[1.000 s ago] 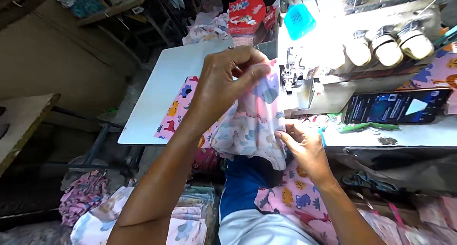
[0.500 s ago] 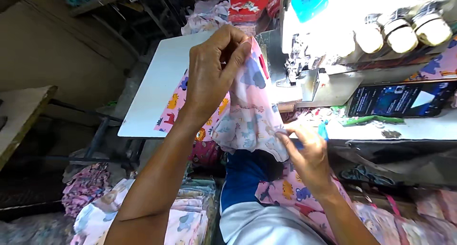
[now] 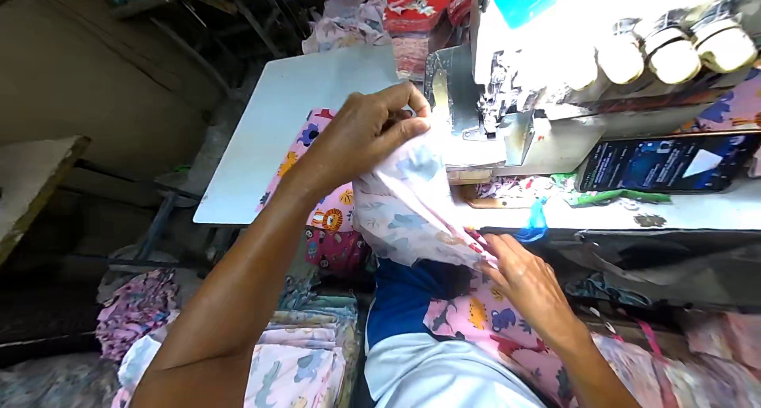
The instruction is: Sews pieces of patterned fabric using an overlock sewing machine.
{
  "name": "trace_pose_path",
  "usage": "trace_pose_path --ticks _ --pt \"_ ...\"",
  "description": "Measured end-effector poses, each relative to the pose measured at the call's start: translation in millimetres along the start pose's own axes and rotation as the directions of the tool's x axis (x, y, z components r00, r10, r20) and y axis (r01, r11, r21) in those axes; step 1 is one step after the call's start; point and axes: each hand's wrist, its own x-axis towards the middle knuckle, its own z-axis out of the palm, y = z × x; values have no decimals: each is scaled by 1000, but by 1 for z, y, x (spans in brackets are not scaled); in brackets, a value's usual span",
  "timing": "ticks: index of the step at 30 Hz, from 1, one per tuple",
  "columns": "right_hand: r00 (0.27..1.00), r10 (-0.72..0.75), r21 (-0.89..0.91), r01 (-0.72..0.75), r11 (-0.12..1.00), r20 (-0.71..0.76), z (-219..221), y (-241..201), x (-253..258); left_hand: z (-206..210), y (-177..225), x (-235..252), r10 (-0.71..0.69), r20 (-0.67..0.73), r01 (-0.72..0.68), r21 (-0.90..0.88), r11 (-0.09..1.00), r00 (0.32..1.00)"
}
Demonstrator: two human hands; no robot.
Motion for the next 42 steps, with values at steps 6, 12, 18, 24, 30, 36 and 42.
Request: trace_pose_path --ticks 6,12,18,24,30,36,42 --pt "872 -144 35 181 983 -468 -8 -26 10 16 21 2 214 -130 -213 25 977 968" --pt "795 -119 159 261 952 -594 -15 -52 34 15 36 0 279 -124 -273 62 960 952" --pt "770 -132 185 309 933 -624 -6 -55 46 10 43 -5 304 -138 -299 53 953 943" --pt "836 11 413 259 873 -548 -6 -46 37 5 38 -7 323 -173 -318 58 946 930" --pt "894 67 562 219 797 -443 -11 -42 33 3 34 -10 347 -185 -341 65 938 919" --pt "887 62 520 210 828 -458 -6 -44 37 2 33 -12 346 -191 -339 71 938 919" --pt "869 88 520 207 829 -487 -4 -45 37 2 33 -12 337 -203 -327 83 941 919"
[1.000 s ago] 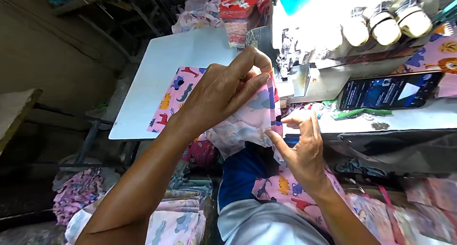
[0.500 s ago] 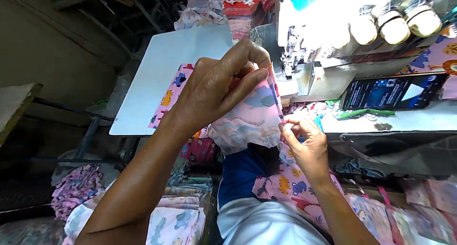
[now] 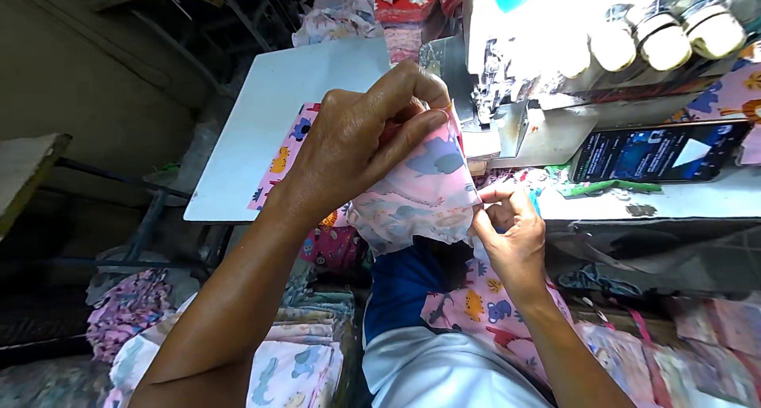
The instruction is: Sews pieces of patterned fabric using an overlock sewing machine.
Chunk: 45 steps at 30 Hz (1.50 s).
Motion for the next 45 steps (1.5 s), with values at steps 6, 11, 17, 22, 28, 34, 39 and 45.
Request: trace_pose_path --ticks 6,11,17,22,28,34,39,45 --pt "999 -40 59 39 998 24 -3 2 -1 1 -1 -1 -24 -6 24 -1 1000 1000" --pt "994 -107 61 104 993 37 -3 6 -2 2 -3 -1 -34 -14 34 2 999 999" --pt "989 43 179 -68 981 142 -7 3 1 2 1 -1 33 -22 -33 0 999 999" --pt "982 101 215 -134 967 160 -14 4 5 -2 2 -6 94 -12 -94 -20 995 996" --pt "963 8 319 -96 943 268 -31 -11 8 -6 -5 -23 -126 5 125 87 988 992" --pt "980 -58 -29 65 997 189 -26 -11 17 -7 -19 -38 -311 -127 275 -245 930 942" --pt "989 -93 -200 114 973 115 -17 -16 21 -1 -17 -44 -258 -191 201 -275 940 947" --pt "972 -163 -189 195 962 172 -21 -15 15 13 -16 -43 -319 -248 231 -327 916 915"
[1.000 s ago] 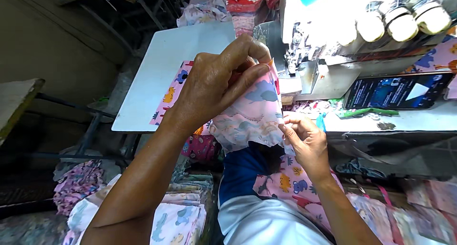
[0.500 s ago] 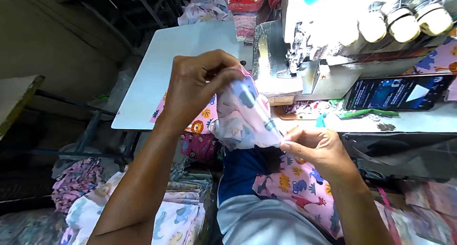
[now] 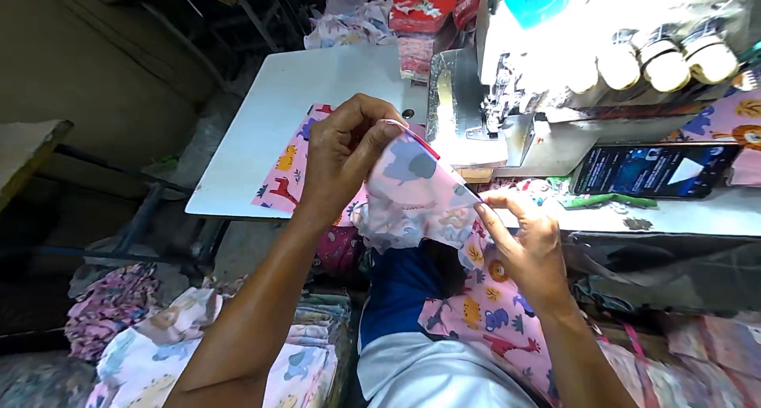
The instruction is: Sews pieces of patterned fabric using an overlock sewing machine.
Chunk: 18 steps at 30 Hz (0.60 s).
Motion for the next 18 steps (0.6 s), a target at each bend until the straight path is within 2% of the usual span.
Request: trace_pose_path --ticks 3,6,8,11,14,18 --pt "993 55 206 -76 976 105 -1 -5 -12 -4 -5 32 -17 147 3 98 995 989" --pt "992 95 281 -116 953 86 2 -7 -18 14 -29 70 -39 322 -29 202 979 946" --pt "982 174 323 -188 927 71 5 1 -18 41 -52 79 -68 365 -37 273 961 929" --pt "957 271 325 -291 900 107 8 18 -24 76 -65 70 -144 295 24 375 927 944" --pt "955 278 307 -298 904 107 7 26 -28 93 -49 56 -153 151 60 491 869 977" --pt "927 322 349 -371 861 193 5 22 -31 97 -21 21 -163 117 59 608 791 980"
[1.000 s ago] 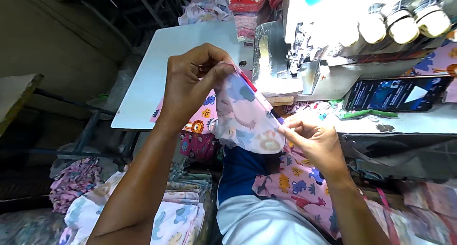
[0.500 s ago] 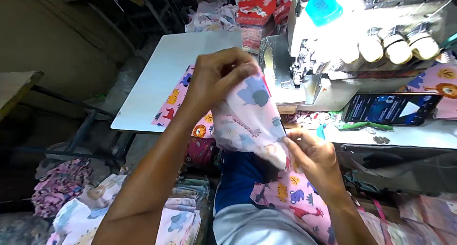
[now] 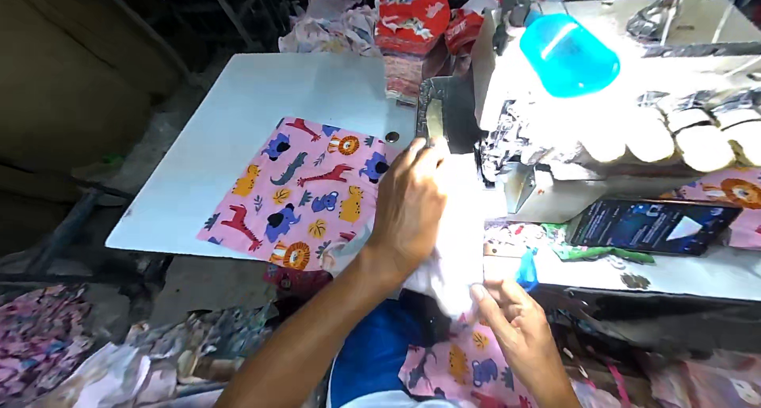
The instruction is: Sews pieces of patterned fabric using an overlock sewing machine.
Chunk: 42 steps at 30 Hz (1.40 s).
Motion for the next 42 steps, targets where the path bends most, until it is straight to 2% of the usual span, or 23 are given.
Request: trace_pose_path --ticks 6,11,14,16,21,24,27,29,31,33,35,37,39,40,42 --pt "995 69 50 -73 996 78 -14 -2 -20 14 15 -40 -50 -62 47 -38 998 997" --pt "993 114 114 -117 987 30 -23 -6 -33 23 28 -43 8 -71 -8 -3 1000 997" --pt "997 75 137 -74 988 -3 -23 -5 -31 22 29 -32 61 -27 -61 0 998 998" --pt "999 54 127 -52 991 -9 -22 -5 -25 19 22 -23 82 -10 -83 -74 994 997" --pt "994 -90 10 91 996 -57 -17 -6 6 6 -16 16 46 76 -25 -262 965 996" --pt "986 -153 -8 153 988 -70 -13 -15 34 16 -38 49 68 57 -47 -314 948 996" --pt "980 -181 -50 177 983 -86 -12 -22 54 22 -52 65 -64 49 77 -341 937 997" --pt "980 -172 -72 166 984 -98 -12 -23 53 18 -55 51 -177 92 199 -374 906 980" --pt "986 -145 -80 138 987 -84 -14 -21 42 -4 -45 12 -265 278 350 -327 878 923" --pt "993 -108 -124 100 987 -53 -16 -11 26 -35 -37 -48 -316 426 436 -218 873 847" --pt "993 -107 -202 94 975 -55 -15 3 13 -56 -50 -104 -343 461 441 -120 889 818" --pt "989 -126 -265 102 959 -77 -13 10 6 -73 -64 -136 -440 430 524 -93 847 788" --pt "988 -133 -299 103 949 -82 -12 11 3 -85 -63 -153 -610 341 690 -205 694 715" --pt "987 -138 -311 108 944 -77 -12 10 3 -88 -56 -156 -701 310 765 -310 564 642" --pt "988 -140 -341 109 934 -67 -12 6 5 -84 -38 -153 -805 307 779 -563 276 507"
